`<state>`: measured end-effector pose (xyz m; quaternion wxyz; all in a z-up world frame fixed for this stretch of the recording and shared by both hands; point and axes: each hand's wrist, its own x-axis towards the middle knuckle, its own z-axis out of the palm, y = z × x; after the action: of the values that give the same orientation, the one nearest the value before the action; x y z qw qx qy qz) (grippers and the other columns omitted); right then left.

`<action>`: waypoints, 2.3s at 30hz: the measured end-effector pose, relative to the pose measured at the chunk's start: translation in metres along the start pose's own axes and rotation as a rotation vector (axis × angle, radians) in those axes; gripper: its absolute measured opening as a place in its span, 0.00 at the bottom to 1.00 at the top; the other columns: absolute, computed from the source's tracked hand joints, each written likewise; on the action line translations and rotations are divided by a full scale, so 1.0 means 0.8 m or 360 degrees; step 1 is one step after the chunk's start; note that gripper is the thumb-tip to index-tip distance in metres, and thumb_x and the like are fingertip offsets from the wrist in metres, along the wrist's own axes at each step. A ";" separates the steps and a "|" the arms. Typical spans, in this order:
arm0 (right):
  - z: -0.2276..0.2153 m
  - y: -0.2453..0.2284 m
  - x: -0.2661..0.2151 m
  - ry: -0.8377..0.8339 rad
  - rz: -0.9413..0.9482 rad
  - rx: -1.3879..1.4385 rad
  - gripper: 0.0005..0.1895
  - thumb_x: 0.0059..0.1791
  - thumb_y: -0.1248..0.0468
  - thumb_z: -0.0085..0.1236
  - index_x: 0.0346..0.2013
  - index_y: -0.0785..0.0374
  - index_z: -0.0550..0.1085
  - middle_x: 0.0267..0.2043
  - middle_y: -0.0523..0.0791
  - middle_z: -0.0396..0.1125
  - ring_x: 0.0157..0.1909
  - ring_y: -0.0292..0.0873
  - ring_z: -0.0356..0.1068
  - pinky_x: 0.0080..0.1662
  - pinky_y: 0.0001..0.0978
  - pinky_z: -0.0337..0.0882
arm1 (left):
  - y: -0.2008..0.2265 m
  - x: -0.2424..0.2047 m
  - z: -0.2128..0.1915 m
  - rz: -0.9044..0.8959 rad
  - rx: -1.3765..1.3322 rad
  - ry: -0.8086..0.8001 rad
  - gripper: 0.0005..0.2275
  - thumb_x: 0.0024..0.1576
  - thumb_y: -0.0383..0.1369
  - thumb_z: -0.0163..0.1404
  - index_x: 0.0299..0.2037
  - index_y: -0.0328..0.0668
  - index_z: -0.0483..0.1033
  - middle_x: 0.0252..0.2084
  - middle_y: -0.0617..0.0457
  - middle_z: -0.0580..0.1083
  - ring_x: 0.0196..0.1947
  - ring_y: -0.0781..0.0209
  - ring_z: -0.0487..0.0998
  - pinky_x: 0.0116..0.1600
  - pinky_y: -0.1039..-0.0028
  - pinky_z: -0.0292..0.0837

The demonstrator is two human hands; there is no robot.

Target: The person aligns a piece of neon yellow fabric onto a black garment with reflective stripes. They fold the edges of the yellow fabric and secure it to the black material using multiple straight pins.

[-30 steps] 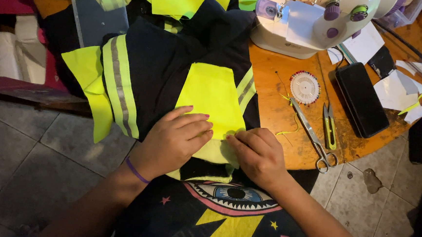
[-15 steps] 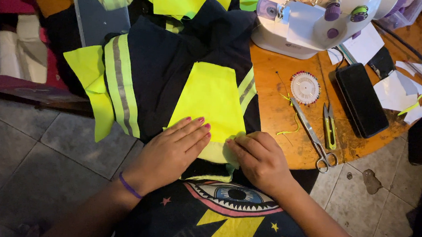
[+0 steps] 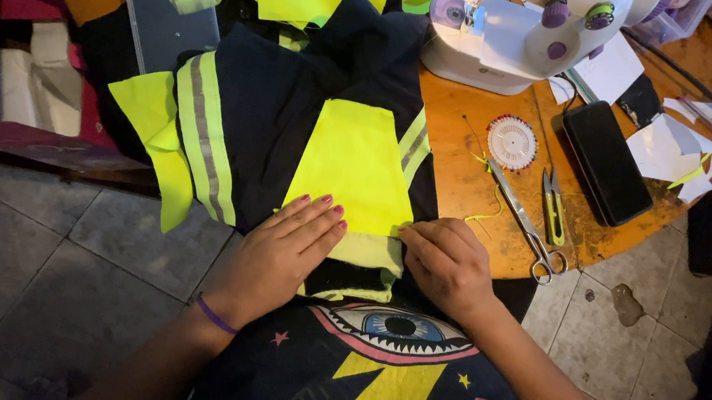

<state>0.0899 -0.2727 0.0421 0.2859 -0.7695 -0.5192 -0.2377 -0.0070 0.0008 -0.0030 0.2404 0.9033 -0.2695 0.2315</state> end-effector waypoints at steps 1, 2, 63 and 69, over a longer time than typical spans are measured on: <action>0.002 -0.001 -0.002 0.0002 0.0000 -0.0001 0.09 0.45 0.75 0.67 0.40 0.66 0.85 0.35 0.52 0.76 0.32 0.50 0.78 0.43 0.42 0.81 | 0.000 0.001 0.000 0.0002 0.0001 0.0000 0.16 0.72 0.29 0.40 0.67 0.35 0.74 0.66 0.43 0.75 0.71 0.45 0.72 0.78 0.53 0.59; 0.004 -0.002 -0.004 0.0021 0.0024 -0.0020 0.09 0.46 0.74 0.65 0.40 0.65 0.85 0.35 0.51 0.76 0.33 0.51 0.77 0.43 0.42 0.81 | 0.001 0.001 -0.001 -0.0004 -0.0001 -0.0001 0.16 0.72 0.29 0.40 0.67 0.35 0.74 0.66 0.43 0.75 0.71 0.44 0.72 0.78 0.53 0.59; -0.001 -0.013 0.007 0.0046 -0.0044 0.0029 0.03 0.48 0.72 0.62 0.31 0.66 0.81 0.33 0.51 0.73 0.31 0.53 0.74 0.37 0.44 0.77 | 0.008 0.005 -0.048 -0.0164 0.0249 -0.0164 0.13 0.66 0.29 0.48 0.56 0.32 0.79 0.51 0.41 0.77 0.63 0.41 0.76 0.73 0.47 0.65; 0.003 -0.006 -0.002 0.0067 -0.0102 0.0093 0.04 0.48 0.72 0.61 0.33 0.65 0.82 0.35 0.50 0.75 0.31 0.51 0.74 0.40 0.41 0.77 | 0.043 0.026 0.004 0.0038 0.0059 -0.0198 0.23 0.62 0.32 0.47 0.69 0.33 0.69 0.70 0.38 0.70 0.74 0.39 0.67 0.77 0.48 0.55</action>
<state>0.0848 -0.2708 0.0401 0.3114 -0.7387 -0.5441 -0.2475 -0.0110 -0.0345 0.0165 0.2038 0.9170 -0.2902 0.1827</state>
